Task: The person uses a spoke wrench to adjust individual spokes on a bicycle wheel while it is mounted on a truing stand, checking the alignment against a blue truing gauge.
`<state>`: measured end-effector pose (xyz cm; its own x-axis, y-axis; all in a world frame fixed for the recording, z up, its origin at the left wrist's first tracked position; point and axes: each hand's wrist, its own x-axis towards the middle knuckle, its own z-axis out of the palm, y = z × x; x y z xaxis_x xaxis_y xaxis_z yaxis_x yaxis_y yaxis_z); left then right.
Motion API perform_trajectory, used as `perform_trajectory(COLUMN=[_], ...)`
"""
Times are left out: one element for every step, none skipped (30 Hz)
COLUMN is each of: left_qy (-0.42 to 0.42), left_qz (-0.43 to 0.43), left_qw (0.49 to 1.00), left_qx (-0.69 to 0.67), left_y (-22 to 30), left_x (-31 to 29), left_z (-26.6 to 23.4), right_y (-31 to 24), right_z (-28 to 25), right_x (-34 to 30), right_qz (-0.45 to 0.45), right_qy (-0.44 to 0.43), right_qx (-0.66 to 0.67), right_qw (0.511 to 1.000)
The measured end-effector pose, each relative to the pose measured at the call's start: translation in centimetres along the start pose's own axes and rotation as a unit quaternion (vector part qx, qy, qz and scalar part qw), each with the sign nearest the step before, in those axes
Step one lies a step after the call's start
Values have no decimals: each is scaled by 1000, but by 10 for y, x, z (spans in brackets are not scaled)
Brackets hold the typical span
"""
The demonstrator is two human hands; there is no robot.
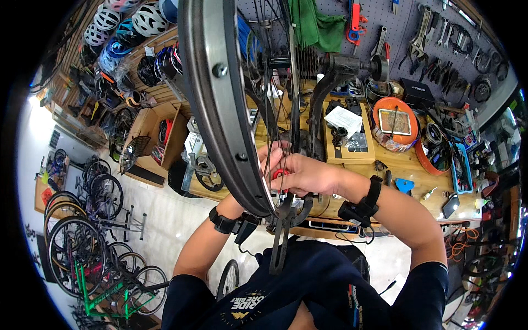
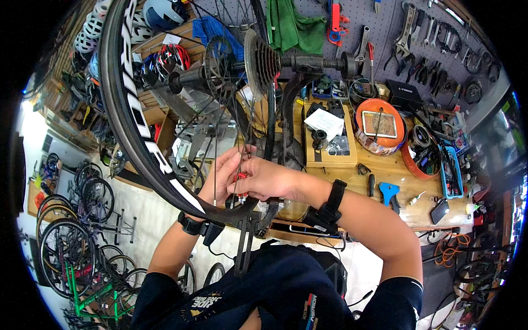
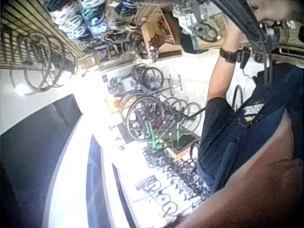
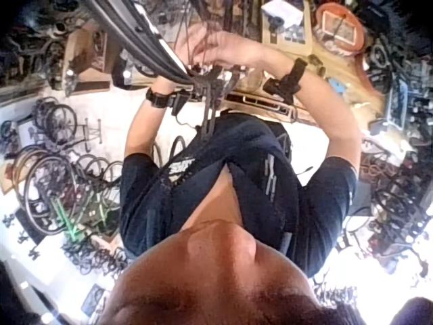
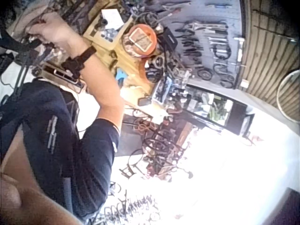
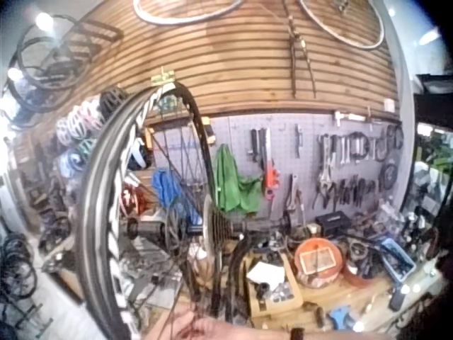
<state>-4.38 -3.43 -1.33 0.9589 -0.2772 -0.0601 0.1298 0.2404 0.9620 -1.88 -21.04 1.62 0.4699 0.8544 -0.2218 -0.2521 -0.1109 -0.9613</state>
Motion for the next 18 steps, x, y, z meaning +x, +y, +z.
perform_trajectory(left_qy=[-13, -27, -40, -32, -34, -36, -37, -30, -26, -23, -21, -19, -18, -16, -15, -29, -32, -35], left_qz=[0, 0, 1, 7, 4, 2, -2, -2, -6, -10, -14, -16, -21, -27, -34, -22, -21, -20], left_qw=[1000, 999, 998, 999, 999, 999, 999, 999, 999, 999, 999, 999, 999, 999, 999, 999, 999, 999], left_qx=[-14, -28, -41, -36, -37, -37, -35, -27, -29, -31, -34, -21, -19, -17, -14, -12, -12, -12], left_y=[2, 5, 8, 9, 9, 9, 9, 12, 12, 12, 12, 8, 9, 9, 10, 11, 12, 13], left_x=[0, -1, -2, -2, -1, 0, 0, -1, -2, -3, -3, 1, 1, 1, 1, 0, -2, -2], left_z=[1, 3, 5, 8, 8, 8, 7, 9, 10, 11, 11, 7, 7, 7, 7, 6, 6, 5], right_y=[1, 8, 11, 11, 10, 15, 15, 13, 12, 11, 10, 9, 6, 2, -3, -8, -16, -19], right_z=[-3, -8, -10, -9, -8, -12, -13, -14, -14, -12, -8, -4, -1, 2, 5, 10, 14, 17], right_x=[-2, -3, -9, -15, -19, -16, -14, -12, -11, -11, -11, -12, -12, -12, -13, -16, -20, -22], right_qz=[8, -13, -11, -9, -7, -22, -16, -11, -7, 5, 16, 27, 39, 51, 63, 55, 47, 40], right_qy=[-37, -106, -117, -127, -137, -170, -172, -174, -174, -137, -100, -62, -24, 13, 51, 72, 94, 116], right_qx=[34, 129, 172, 215, 257, 250, 235, 220, 205, 184, 162, 140, 97, 55, 13, -4, -21, -37], right_qw=[999, 986, 978, 968, 957, 953, 956, 960, 963, 973, 982, 988, 994, 997, 997, 996, 994, 992])
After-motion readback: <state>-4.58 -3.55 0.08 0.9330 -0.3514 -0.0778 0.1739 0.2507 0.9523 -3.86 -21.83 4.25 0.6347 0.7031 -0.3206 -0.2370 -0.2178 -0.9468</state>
